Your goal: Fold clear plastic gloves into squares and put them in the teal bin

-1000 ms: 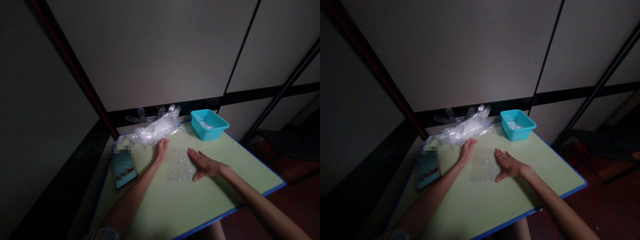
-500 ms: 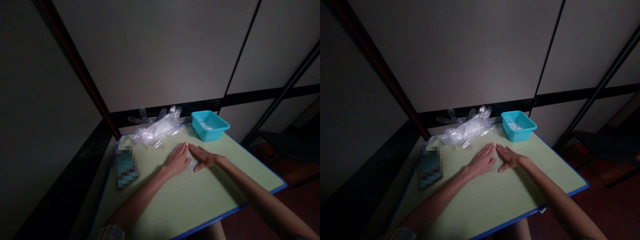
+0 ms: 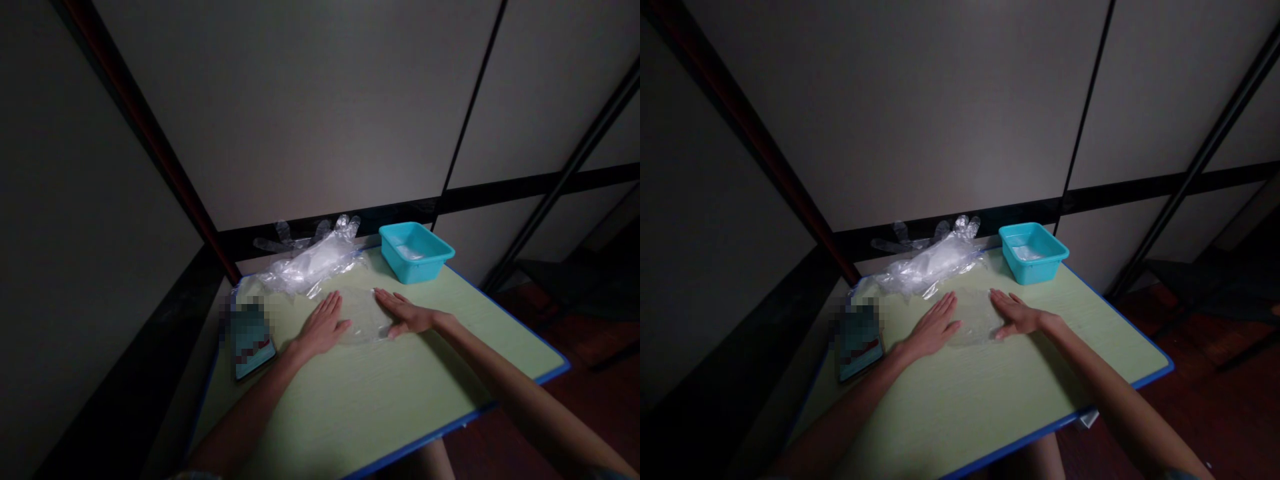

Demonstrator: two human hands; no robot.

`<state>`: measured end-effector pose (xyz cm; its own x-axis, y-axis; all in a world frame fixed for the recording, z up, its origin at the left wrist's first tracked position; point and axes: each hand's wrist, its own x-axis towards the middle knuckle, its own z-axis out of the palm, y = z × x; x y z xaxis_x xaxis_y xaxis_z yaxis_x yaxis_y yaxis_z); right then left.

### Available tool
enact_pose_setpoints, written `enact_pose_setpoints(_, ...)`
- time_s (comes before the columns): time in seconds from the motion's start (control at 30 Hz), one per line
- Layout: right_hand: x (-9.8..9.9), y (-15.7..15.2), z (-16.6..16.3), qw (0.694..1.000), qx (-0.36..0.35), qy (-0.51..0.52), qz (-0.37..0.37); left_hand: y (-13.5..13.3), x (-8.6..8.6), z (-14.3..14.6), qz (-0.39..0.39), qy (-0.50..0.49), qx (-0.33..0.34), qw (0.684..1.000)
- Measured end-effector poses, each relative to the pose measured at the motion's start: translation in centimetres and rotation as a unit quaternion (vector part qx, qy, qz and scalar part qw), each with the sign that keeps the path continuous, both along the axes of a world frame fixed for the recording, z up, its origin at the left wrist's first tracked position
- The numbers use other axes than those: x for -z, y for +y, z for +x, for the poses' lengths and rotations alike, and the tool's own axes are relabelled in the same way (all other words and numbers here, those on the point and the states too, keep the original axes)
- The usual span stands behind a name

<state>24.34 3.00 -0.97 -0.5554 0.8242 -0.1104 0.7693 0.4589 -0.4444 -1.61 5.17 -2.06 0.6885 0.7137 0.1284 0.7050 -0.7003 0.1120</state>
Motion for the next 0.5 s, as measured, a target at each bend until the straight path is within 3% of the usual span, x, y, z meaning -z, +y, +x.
enact_pose_setpoints(0.23,0.4,0.0,-2.0,0.989,0.119,0.030,0.076,0.0,0.0,-0.2,0.005,-0.007,0.020,1.000)
enact_pose_setpoints(0.5,1.7,-0.7,-4.7,0.973,0.119,-0.093,0.173,-0.3,0.0,0.0,0.023,0.051,0.027,0.998)
